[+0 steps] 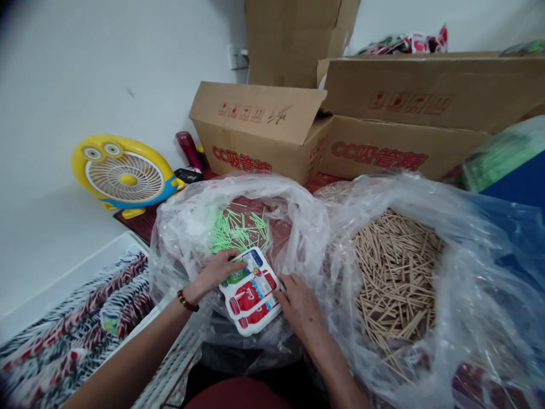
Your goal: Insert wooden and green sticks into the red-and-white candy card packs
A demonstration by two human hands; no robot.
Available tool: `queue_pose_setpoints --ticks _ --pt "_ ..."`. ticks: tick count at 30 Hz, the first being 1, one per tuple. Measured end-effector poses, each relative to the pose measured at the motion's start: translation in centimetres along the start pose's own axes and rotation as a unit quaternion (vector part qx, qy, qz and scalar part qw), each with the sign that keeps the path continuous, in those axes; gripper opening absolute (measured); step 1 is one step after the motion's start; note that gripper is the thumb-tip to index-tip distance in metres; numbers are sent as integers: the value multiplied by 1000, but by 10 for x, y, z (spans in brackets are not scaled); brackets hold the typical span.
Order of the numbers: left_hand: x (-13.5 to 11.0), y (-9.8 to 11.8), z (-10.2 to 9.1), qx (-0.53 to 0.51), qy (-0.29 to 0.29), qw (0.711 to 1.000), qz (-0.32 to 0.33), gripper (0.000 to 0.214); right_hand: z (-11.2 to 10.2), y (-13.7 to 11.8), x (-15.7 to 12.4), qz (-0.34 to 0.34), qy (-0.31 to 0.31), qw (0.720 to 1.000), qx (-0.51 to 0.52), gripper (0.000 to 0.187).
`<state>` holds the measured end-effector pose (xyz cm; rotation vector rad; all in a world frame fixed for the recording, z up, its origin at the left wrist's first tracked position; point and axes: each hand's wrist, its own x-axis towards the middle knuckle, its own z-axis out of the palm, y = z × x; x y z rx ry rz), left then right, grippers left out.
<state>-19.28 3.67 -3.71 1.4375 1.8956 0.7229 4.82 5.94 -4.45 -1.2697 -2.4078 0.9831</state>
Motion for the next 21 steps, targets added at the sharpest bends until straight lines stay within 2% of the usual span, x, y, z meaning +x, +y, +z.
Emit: queue_pose_setpoints --ticks 3,7,14,16,19,21 --pt "2 -4 -3 -18 -11 1000 -3 13 0 1 1 -3 1 1000 -4 26" --pt "5 -7 -5 -23 12 1000 2 9 0 3 4 -2 -13 1000 -13 26" --pt "0 -9 -12 -4 25 999 44 33 -10 2 11 -6 -42 999 -2 28" --pt "-5 -6 -15 12 54 995 78 29 -17 -3 18 -14 -13 1000 -2 29" --pt "-14 3 -20 6 99 985 144 24 -27 -19 37 -51 73 996 16 31" --pt "-21 11 -24 -47 77 984 153 26 -28 -32 51 -82 87 990 79 29"
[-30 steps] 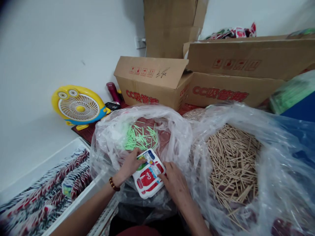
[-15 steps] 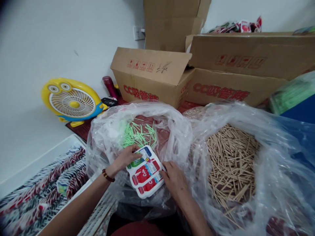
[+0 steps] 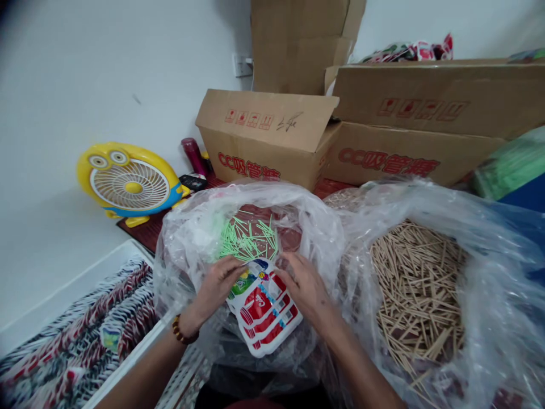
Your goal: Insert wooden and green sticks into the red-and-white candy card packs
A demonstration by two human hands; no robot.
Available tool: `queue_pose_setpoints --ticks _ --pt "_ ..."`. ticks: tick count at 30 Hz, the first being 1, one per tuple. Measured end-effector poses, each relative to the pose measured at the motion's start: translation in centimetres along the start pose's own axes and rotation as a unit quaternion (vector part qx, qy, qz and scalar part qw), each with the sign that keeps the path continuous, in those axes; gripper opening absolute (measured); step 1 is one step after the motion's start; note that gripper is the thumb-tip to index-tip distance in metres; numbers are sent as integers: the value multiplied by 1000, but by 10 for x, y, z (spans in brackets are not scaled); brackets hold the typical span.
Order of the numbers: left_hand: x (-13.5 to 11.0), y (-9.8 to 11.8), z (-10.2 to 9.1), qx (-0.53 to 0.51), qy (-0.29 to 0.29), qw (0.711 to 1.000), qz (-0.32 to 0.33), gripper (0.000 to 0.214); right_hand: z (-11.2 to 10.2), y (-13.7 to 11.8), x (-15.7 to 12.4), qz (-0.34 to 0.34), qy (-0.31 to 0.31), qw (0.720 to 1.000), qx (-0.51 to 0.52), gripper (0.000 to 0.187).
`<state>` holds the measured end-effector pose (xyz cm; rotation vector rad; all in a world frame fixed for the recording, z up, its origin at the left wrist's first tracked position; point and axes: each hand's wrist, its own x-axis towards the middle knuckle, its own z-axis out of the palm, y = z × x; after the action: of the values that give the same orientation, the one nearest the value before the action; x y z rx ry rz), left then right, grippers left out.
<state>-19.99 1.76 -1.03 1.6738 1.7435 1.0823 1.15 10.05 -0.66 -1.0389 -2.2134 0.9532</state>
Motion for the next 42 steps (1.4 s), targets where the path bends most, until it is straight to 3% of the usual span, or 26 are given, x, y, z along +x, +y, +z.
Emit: queue_pose_setpoints --ticks 3,6,12,20,28,31,36,40,42 --pt "-8 13 -2 -127 -45 989 -61 26 10 -16 18 -2 -42 994 99 17" --pt "-19 17 0 -221 -8 968 -120 21 18 -27 24 10 -79 986 147 22" --pt "-38 3 2 -203 46 959 -191 28 28 -26 28 -15 -152 980 130 24" --pt "-39 -18 -18 -126 30 978 -166 31 48 -27 54 -85 -205 973 61 30" --pt "-29 -30 -26 -226 40 951 -209 25 56 -39 74 -89 -193 975 67 18" --pt "-26 -32 -30 -252 31 945 -208 23 57 -42 77 -81 -198 974 70 21" --pt "-16 -39 -34 -214 4 961 -176 29 54 -38 87 -39 -227 970 72 35" --pt "-6 -47 -38 -222 -10 959 -177 31 63 -28 121 5 -217 971 96 39" --pt "-4 -51 -43 -230 8 958 -172 27 76 -25 145 31 -173 984 15 40"
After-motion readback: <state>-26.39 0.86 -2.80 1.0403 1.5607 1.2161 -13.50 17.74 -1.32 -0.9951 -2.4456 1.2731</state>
